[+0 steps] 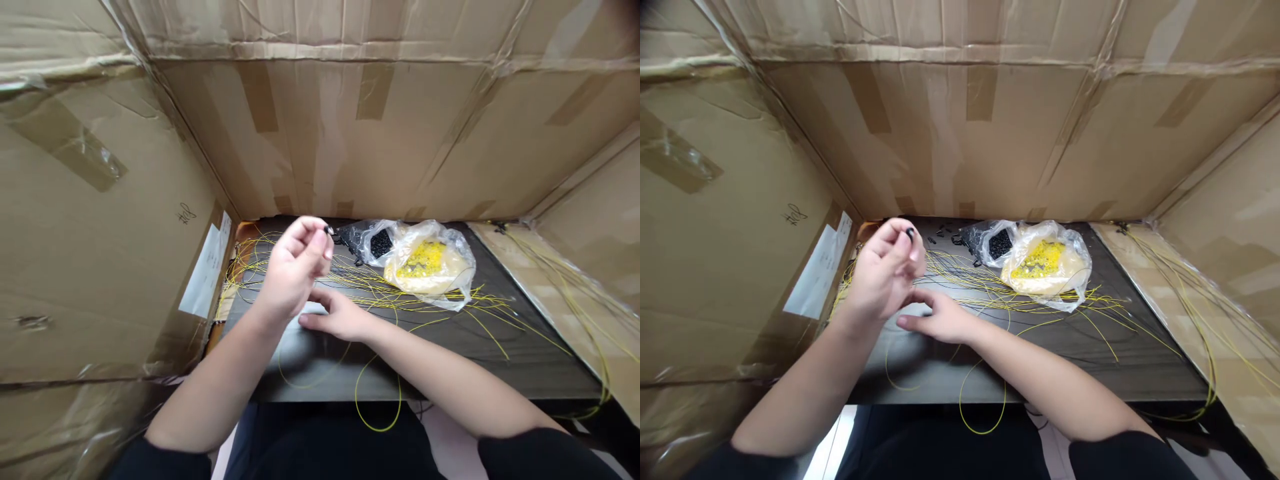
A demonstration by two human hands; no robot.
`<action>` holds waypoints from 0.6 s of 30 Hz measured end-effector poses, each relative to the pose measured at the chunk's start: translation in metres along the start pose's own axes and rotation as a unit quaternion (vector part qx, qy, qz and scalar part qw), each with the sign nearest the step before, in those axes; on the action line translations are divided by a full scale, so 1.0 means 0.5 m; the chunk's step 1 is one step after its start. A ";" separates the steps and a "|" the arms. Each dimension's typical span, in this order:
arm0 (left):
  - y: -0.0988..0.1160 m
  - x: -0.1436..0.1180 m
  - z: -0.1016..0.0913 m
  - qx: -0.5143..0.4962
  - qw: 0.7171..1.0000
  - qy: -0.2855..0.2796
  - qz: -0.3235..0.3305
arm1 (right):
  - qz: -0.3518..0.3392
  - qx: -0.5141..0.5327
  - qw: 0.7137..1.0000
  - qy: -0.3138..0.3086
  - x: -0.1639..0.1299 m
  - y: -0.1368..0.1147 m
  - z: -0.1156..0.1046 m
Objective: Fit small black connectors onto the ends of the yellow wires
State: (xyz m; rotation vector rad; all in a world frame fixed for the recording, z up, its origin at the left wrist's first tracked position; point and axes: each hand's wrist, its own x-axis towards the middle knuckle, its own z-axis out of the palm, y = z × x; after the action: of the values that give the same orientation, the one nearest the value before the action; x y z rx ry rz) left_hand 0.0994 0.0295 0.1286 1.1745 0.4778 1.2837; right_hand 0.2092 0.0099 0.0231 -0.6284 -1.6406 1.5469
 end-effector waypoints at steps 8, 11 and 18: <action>0.111 0.067 -0.115 0.057 0.966 0.140 0.209 | 0.105 0.072 0.991 0.051 -0.023 -0.122 -0.150; 0.107 0.055 -0.176 0.090 0.951 0.197 0.219 | 0.110 0.015 0.987 0.112 -0.059 -0.189 -0.246; 0.096 0.047 -0.168 0.009 0.973 0.170 0.156 | 0.107 -0.339 0.929 0.107 -0.080 -0.228 -0.291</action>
State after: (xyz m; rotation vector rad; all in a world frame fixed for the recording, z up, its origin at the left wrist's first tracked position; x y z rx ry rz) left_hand 0.0138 0.0772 0.1445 1.0749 0.5680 1.7715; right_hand 0.3668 0.0490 0.1200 -1.3262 -1.9757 0.9692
